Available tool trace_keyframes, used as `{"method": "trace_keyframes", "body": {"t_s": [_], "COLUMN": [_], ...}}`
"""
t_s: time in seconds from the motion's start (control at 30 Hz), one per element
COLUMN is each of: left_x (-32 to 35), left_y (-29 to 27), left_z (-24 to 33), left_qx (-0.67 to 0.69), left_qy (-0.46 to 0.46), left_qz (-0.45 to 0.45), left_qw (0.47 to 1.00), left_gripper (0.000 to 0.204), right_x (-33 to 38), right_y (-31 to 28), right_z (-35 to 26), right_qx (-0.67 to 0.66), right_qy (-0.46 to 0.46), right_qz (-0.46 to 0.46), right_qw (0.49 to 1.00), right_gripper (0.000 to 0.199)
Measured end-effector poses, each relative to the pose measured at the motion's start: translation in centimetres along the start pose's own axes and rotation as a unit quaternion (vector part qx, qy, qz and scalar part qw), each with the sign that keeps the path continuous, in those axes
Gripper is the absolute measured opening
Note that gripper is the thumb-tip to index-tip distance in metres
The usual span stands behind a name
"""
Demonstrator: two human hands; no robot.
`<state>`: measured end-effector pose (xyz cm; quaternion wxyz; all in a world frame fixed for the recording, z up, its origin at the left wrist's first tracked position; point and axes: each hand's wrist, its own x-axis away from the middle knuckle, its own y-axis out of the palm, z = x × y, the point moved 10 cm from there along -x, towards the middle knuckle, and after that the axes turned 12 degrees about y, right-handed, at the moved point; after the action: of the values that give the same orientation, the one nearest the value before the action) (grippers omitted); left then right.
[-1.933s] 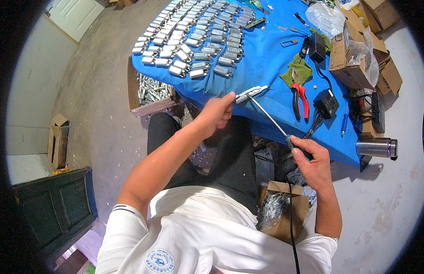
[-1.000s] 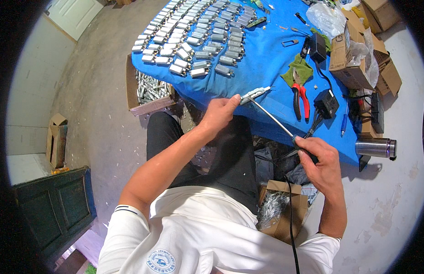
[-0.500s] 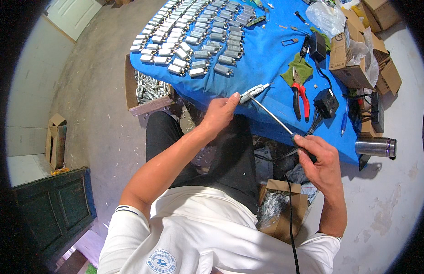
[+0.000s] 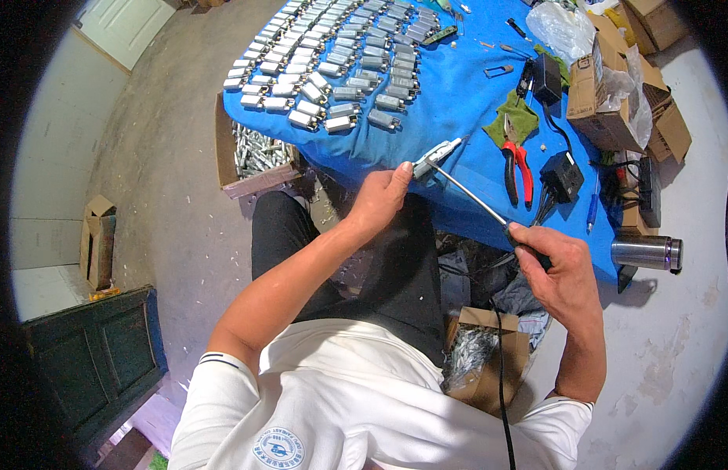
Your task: The person sits on the floor and uses pliers to manipulate a small cylindrical electronic component. They then use a screwdriver to work on the same component, which is held in their left hand. The workspace is a blue cloth on the floor, surrounded by many similar components and tools.
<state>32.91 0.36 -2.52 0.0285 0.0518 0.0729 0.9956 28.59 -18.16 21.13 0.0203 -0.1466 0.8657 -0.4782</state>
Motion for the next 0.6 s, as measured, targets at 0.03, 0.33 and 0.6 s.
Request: {"method": "trace_keyframes", "body": {"t_s": [0.03, 0.33, 0.6], "left_x": [0.0, 0.2, 0.4], "left_y": [0.1, 0.0, -0.3], "left_z": [0.2, 1.5, 3.2], "left_qx": [-0.005, -0.133, -0.256], "left_qy": [0.000, 0.055, 0.085], "left_qz": [-0.010, -0.047, -0.037], "left_qw": [1.000, 0.988, 0.962], "left_gripper": [0.053, 0.054, 0.058], "right_x": [0.0, 0.0, -0.7], "right_y": [0.0, -0.5, -0.8], "right_z": [-0.1, -0.4, -2.4], "right_qx": [0.002, 0.018, 0.097], "right_qy": [0.000, 0.000, -0.029], "right_qz": [0.000, 0.000, -0.023], "right_qw": [1.000, 1.000, 0.995], "right_gripper": [0.024, 0.025, 0.023]}}
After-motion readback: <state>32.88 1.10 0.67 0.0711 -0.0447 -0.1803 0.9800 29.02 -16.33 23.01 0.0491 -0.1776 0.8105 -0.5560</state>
